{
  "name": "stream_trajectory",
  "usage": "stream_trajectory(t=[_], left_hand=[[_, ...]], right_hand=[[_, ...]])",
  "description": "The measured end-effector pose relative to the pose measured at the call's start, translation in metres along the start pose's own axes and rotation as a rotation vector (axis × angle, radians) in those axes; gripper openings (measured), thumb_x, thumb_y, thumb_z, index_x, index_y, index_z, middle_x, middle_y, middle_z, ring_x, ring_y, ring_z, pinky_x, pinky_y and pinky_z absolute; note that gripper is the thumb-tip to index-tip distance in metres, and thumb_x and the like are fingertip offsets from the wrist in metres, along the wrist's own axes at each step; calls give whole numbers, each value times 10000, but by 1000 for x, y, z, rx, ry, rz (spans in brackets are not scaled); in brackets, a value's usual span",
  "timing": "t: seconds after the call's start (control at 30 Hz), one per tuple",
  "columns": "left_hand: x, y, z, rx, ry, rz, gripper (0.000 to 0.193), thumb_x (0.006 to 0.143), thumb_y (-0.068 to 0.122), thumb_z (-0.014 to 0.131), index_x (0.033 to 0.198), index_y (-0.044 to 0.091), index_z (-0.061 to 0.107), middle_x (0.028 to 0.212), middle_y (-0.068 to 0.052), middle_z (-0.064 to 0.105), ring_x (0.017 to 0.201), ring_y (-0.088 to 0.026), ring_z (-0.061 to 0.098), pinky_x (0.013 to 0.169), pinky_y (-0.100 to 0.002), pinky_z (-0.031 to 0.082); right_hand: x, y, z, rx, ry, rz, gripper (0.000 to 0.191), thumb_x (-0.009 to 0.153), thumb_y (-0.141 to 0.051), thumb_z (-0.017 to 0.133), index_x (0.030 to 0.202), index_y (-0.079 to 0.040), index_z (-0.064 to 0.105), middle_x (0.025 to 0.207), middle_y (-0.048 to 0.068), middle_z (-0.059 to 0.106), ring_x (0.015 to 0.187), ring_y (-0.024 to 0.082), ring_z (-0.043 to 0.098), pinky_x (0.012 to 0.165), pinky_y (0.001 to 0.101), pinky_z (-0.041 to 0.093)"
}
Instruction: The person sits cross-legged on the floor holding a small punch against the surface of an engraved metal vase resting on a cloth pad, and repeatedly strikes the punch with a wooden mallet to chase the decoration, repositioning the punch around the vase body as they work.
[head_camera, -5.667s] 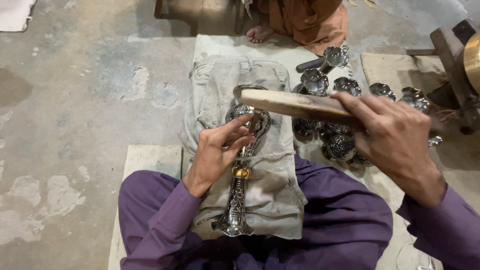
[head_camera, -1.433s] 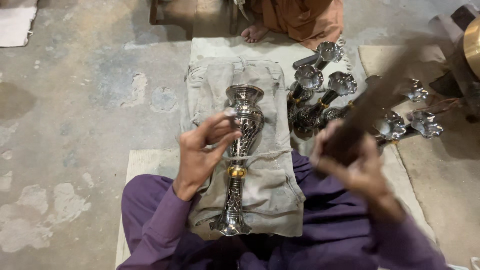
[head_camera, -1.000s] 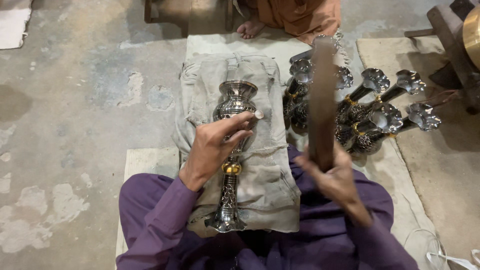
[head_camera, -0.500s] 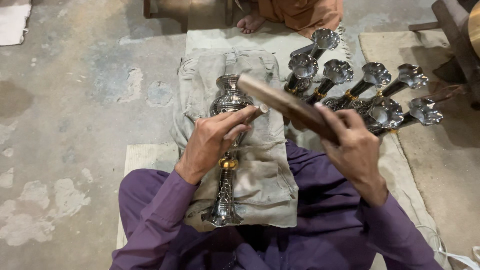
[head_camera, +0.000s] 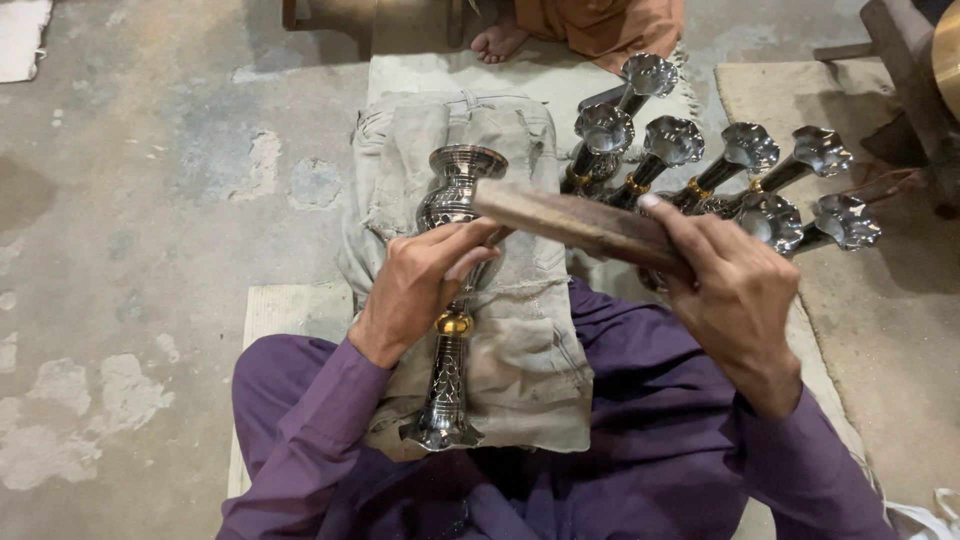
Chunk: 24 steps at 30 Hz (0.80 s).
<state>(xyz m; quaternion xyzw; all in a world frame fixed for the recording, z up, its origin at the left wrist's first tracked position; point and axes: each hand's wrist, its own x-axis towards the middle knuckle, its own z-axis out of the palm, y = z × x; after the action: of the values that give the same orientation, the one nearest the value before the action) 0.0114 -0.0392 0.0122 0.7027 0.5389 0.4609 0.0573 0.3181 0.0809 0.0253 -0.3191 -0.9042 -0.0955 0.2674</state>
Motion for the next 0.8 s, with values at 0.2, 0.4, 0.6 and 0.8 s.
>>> stream_trajectory(t=[0.2, 0.4, 0.6, 0.8], left_hand=[[2, 1, 0, -23, -12, -15, 376, 976, 131, 722, 1344, 161, 652, 1051, -86, 782, 832, -211, 781, 699, -331, 638], [1, 3, -1, -24, 16, 1, 425, 956, 115, 729, 1371, 148, 644, 1086, -105, 775, 875, -230, 781, 719, -341, 634], [1, 0, 2, -33, 17, 10, 435, 949, 109, 733, 1373, 147, 640, 1097, -102, 778, 869, -225, 783, 727, -336, 641], [1, 0, 2, -24, 17, -7, 405, 952, 124, 741, 1346, 146, 650, 1099, -98, 775, 877, -226, 784, 727, -335, 640]], right_hand=[[-1, 8, 3, 365, 57, 67, 578, 971, -176, 665, 1512, -219, 466, 1083, 55, 689, 803, 160, 705, 684, 329, 624], [3, 5, 0, 254, -22, 105, 567, 995, -129, 709, 1520, -180, 502, 1047, 106, 723, 775, 212, 722, 673, 342, 632], [6, 3, -8, 350, 52, 82, 576, 962, -106, 691, 1501, -202, 510, 1148, 151, 724, 934, 255, 742, 795, 365, 638], [8, 10, -5, 157, 12, 44, 564, 973, -138, 718, 1499, -197, 523, 1038, 111, 736, 817, 237, 727, 727, 409, 634]])
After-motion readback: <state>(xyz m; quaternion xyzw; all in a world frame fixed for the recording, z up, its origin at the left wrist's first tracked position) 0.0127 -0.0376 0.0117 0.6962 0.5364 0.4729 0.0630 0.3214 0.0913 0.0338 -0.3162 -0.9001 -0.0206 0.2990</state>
